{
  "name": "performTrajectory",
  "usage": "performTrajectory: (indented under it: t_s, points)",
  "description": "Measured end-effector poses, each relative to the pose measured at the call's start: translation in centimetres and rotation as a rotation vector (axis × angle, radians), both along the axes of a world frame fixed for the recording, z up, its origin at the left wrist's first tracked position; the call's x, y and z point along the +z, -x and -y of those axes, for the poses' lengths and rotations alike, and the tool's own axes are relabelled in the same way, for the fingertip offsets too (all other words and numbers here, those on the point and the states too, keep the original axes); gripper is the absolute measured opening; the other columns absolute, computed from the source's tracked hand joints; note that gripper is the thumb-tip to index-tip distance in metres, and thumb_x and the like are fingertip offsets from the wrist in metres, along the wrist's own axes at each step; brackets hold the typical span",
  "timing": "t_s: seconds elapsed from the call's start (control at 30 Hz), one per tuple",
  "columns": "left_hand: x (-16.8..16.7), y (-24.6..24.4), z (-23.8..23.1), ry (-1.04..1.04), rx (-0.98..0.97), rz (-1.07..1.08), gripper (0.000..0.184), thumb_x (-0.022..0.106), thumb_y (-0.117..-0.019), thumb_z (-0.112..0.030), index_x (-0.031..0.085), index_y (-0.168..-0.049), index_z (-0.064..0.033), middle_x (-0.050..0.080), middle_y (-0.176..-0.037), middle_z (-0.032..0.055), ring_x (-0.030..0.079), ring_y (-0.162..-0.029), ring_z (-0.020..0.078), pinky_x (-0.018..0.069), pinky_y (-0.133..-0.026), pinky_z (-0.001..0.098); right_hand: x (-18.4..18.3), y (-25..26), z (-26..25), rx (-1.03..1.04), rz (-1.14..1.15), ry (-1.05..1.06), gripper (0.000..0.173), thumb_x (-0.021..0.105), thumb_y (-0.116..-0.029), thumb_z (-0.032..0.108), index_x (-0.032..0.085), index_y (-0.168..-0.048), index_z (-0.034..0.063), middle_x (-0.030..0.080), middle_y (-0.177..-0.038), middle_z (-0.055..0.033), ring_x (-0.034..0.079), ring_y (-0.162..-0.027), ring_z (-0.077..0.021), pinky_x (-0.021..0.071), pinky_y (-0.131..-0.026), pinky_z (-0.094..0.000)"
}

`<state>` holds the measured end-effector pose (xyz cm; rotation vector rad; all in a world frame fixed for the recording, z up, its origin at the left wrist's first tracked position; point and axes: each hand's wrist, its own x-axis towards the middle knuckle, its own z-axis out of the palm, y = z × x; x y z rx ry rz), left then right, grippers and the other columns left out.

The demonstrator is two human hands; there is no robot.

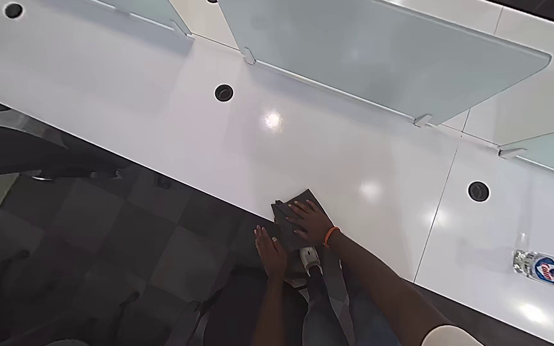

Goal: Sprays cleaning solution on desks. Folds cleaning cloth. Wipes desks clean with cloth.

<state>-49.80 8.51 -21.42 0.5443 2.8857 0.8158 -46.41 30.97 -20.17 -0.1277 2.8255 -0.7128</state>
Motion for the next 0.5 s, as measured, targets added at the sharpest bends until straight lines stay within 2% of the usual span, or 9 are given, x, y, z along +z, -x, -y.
performTrajectory:
  t_s: [0.17,0.23,0.37,0.5]
  points:
    - [0.9,0.0,0.4,0.033,-0.05,-0.031,0.057,0.031,-0.104,-0.024,0.039,-0.151,0.0081,0.031,-0.163,0.0256,0.026,-0.154,0.0378,0.0228,-0.125,0.0521,-0.5,3.2,-0.6,-0.014,0.001,0.02,0.054,0.038,-0.1031,0.053,0.045,-0.154,0.0356,0.026,-0.17,0.0004,0.017,-0.158,-0.0243,0.0114,-0.126,-0.0586]
    - [1.5,0.0,-0.1,0.072,-0.084,-0.036,0.057,0.031,-0.104,-0.024,0.04,-0.151,0.0075,0.031,-0.163,0.025,0.027,-0.154,0.0382,0.0236,-0.125,0.0524,-0.9,3.0,-1.4,-0.077,-0.021,0.025,0.052,0.039,-0.1039,0.05,0.047,-0.153,0.0356,0.03,-0.168,0.0016,0.02,-0.158,-0.0232,0.0115,-0.126,-0.0584]
    - [2.4,0.7,-1.9,0.112,-0.197,-0.044,0.057,0.032,-0.1028,-0.023,0.04,-0.151,0.0072,0.033,-0.162,0.0251,0.027,-0.154,0.0386,0.0246,-0.124,0.0527,-1.3,0.6,-6.6,-0.34,-0.065,-0.063,0.048,0.038,-0.1049,0.047,0.052,-0.15,0.0346,0.034,-0.166,0.0008,0.021,-0.157,-0.0239,0.0124,-0.126,-0.0606]
    - [2.6,1.6,-5.7,0.077,-0.341,-0.029,0.057,0.034,-0.1012,-0.022,0.045,-0.148,0.0081,0.036,-0.16,0.0255,0.031,-0.152,0.0389,0.0261,-0.124,0.0509,-1.0,-3.8,-12.0,-0.643,-0.046,-0.19,0.051,0.036,-0.1041,0.045,0.05,-0.152,0.0331,0.033,-0.167,-0.0022,0.02,-0.157,-0.0257,0.0119,-0.125,-0.061]
